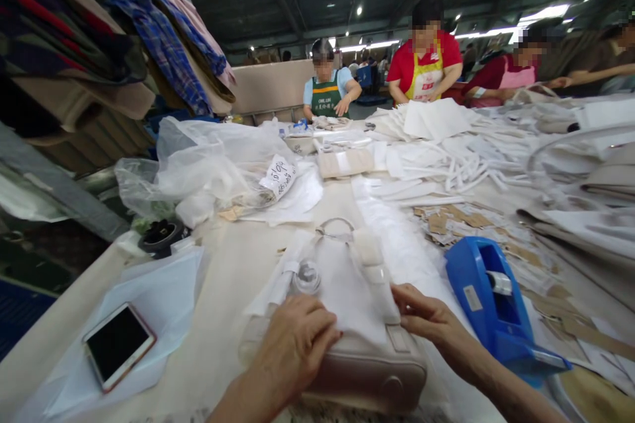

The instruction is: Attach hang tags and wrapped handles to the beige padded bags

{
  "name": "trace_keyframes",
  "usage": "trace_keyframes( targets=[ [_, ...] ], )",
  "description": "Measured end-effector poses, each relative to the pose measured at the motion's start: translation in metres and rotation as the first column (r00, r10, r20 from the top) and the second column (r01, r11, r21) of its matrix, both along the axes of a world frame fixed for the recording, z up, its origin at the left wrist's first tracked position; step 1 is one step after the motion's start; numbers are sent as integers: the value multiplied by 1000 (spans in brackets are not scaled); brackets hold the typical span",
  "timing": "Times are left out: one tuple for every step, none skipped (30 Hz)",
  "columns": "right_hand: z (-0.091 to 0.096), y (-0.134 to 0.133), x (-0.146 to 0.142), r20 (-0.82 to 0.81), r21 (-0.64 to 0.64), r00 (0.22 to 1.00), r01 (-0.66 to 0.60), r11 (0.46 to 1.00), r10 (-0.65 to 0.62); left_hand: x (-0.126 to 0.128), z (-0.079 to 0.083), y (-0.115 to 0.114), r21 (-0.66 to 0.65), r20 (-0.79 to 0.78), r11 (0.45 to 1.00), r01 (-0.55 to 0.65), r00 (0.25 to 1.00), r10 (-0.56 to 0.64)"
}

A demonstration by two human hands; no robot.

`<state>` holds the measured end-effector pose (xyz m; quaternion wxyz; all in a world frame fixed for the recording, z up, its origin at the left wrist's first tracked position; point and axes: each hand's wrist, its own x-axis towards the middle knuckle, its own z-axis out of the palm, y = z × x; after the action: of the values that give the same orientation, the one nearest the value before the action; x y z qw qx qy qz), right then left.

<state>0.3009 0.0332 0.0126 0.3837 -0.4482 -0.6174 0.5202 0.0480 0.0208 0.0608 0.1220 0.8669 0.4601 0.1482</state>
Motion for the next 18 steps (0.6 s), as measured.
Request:
trace_keyframes(
  targets=[
    [-1, 1, -1, -43, -37, 999, -30, 999, 29, 4, 0, 6, -14, -55, 999, 35, 998, -35],
    [-2, 2, -3, -80, -82, 995, -72, 994, 65, 6, -2, 11, -10, -113, 998, 64, 992, -64],
    [-3, 3, -4, -113, -133, 989, -111, 985, 96, 9, -3, 16, 6, -164, 997, 81, 983, -79],
    [-3, 5, -6, -141, -185, 983, -139, 973, 114, 11, -5, 20, 24, -207, 997, 79, 976, -72],
    [-3, 7, -7, -160, -236, 980, -152, 960, 116, 13, -6, 23, 29, -243, 998, 56, 969, -47],
    [-3, 10, -7, -168, -280, 980, -153, 948, 109, 15, -7, 25, 15, -277, 1000, 18, 961, -13],
    [-2, 12, -7, -162, -311, 982, -148, 939, 101, 18, -7, 27, -16, -311, 999, -30, 950, 24],
    [-2, 13, -7, -145, -323, 984, -147, 935, 105, 21, -7, 29, -51, -346, 995, -82, 936, 60],
    [-2, 15, -7, -119, -320, 985, -155, 935, 122, 24, -6, 30, -85, -381, 988, -129, 921, 88],
    [-1, 16, -7, -90, -310, 985, -168, 936, 147, 26, -5, 31, -111, -409, 981, -161, 907, 103],
    [-1, 17, -7, -68, -299, 982, -187, 936, 174, 28, -4, 32, -127, -426, 976, -176, 898, 107],
    [-1, 18, -6, -57, -291, 978, -208, 934, 200, 30, -4, 33, -135, -434, 974, -180, 895, 105],
    [-1, 19, -6, -57, -291, 974, -228, 929, 221, 31, -3, 33, -138, -435, 975, -176, 895, 100],
    [-2, 20, -6, -66, -295, 971, -241, 925, 232, 31, -3, 33, -141, -432, 976, -168, 897, 92],
    [-3, 21, -7, -74, -295, 969, -246, 923, 234, 32, -2, 33, -144, -431, 976, -163, 898, 86],
    [-4, 23, -8, -80, -288, 969, -246, 925, 233, 33, -2, 34, -146, -433, 975, -168, 897, 89],
    [-5, 24, -9, -87, -280, 970, -241, 929, 225, 33, -1, 34, -148, -441, 972, -180, 892, 98],
    [-6, 25, -11, -98, -278, 972, -231, 932, 212, 35, -1, 35, -149, -450, 970, -191, 887, 105]
  ],
)
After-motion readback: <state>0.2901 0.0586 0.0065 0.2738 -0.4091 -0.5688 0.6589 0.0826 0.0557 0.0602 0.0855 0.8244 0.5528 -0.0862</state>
